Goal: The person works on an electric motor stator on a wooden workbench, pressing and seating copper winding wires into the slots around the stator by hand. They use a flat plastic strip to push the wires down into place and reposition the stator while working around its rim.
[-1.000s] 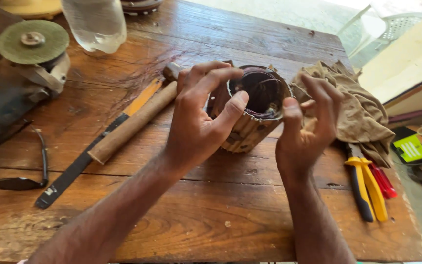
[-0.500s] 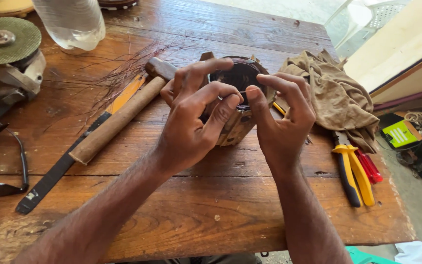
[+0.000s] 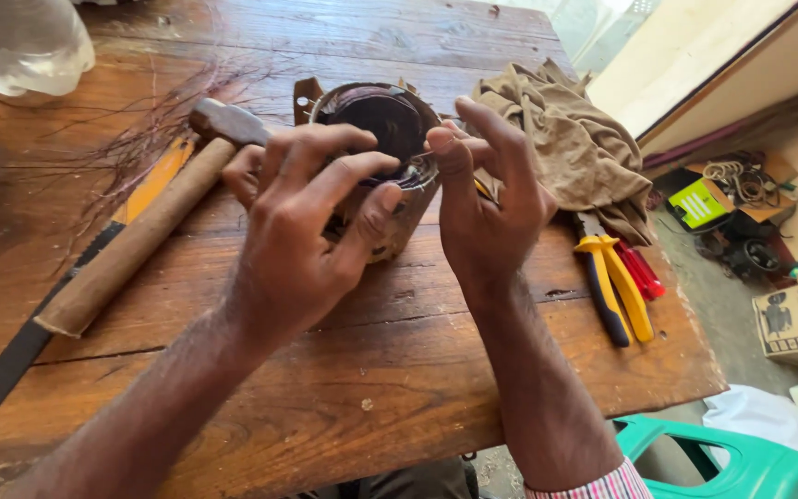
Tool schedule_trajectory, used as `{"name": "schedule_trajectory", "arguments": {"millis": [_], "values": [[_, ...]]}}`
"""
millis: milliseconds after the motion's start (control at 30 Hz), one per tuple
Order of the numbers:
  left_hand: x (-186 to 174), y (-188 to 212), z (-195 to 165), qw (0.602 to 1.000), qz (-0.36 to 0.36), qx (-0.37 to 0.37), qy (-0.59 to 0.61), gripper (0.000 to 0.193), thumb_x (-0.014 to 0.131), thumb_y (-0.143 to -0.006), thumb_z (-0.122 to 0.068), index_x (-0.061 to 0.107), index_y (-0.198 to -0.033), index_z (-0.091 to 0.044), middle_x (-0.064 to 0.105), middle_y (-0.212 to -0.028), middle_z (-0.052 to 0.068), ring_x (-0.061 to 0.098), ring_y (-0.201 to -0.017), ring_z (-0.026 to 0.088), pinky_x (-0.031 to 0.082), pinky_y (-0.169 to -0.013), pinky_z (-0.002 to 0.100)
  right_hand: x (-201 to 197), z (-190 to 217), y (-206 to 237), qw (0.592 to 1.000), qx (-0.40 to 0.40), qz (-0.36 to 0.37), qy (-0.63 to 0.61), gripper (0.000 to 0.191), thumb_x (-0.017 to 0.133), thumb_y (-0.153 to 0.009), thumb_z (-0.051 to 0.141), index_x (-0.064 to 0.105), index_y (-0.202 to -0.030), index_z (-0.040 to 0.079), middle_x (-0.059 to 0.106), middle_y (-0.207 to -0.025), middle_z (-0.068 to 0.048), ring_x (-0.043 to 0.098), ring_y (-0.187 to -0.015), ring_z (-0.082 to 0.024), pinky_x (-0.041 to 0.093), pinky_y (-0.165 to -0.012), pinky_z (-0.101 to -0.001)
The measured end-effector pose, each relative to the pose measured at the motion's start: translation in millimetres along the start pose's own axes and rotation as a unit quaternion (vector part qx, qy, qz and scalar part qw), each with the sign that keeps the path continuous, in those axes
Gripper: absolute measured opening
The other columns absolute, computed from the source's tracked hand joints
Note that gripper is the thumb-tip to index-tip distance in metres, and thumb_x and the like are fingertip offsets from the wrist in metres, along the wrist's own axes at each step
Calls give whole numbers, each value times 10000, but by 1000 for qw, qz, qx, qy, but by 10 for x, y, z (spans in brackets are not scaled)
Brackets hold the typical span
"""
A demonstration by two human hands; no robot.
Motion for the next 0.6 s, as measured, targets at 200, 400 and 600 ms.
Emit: {"name": "schedule_trajectory", "arguments": {"millis": [200,400,600], "values": [[29,2,102,994,20,-59,89,161,701,-1040,-244,741,-1088,-96,721,-1176,49,535,-1280,206,283,-1103,404,35,-49,30,1000,-22,8,4,270,713,-1124,189,642,-1353,65,765,-896,-68,755,-814,-94,649,-847,-278],[-5,-52,-108,988,1,37,150,89,636,-1031,-143,704,-1008,-90,730,-965,56,655,-1134,235,376,-1071,403,49,-151,-51,998,-7,-8,-57,317,555,-1123,253,551,-1333,16,742,-1099,-107,788,-859,-126,629,-735,-297],[78,192,-773,965,87,242,57,244,693,-962,-129,760,-1180,-44,635,-689,-13,603,-748,142,490,-932,378,14,-252,-6,988,74,-17,-134,314,464,-1192,266,590,-1311,4,697,-1177,-132,806,-854,-168,654,-833,-361]]}}
Point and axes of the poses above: each hand's wrist, its own y-axis away from the middle knuckle, its own x-axis out of the palm, z = x × y, the point moved 7 cm from there along -y, towards the middle knuckle
